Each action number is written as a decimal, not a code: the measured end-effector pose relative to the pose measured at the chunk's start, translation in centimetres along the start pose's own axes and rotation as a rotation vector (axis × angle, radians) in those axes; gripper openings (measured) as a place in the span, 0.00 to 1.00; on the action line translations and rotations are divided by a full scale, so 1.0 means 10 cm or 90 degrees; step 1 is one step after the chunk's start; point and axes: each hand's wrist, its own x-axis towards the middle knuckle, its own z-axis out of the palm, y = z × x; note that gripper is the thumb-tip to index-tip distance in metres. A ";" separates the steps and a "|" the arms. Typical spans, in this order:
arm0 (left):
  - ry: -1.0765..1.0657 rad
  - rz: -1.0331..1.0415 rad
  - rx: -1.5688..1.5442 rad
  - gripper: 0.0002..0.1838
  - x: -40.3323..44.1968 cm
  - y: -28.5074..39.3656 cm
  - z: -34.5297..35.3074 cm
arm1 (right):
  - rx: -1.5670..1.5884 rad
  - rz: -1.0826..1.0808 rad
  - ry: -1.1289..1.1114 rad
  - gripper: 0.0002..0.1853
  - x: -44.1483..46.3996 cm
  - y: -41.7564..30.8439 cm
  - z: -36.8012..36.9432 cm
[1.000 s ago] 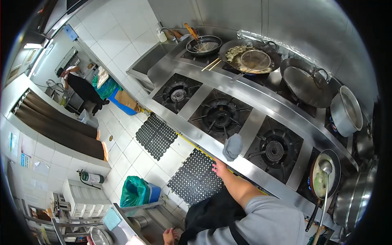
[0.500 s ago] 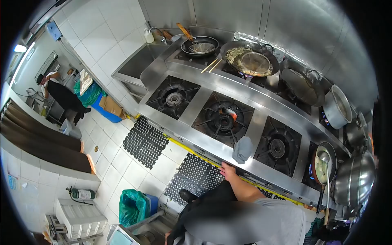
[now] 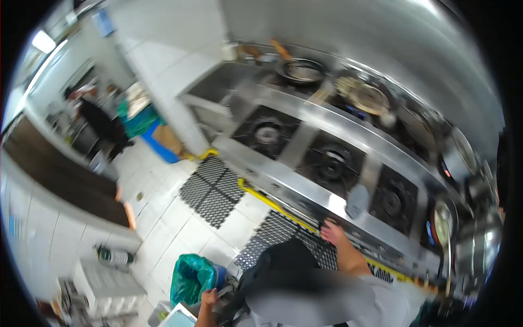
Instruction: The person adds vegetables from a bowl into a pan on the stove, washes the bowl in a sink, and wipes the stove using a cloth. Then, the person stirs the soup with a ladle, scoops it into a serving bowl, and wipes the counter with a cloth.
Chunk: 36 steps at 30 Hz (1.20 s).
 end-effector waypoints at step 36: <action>-0.101 0.178 0.280 0.15 -0.07 -0.35 -0.26 | -0.007 -0.086 0.164 0.30 -0.01 -0.11 0.09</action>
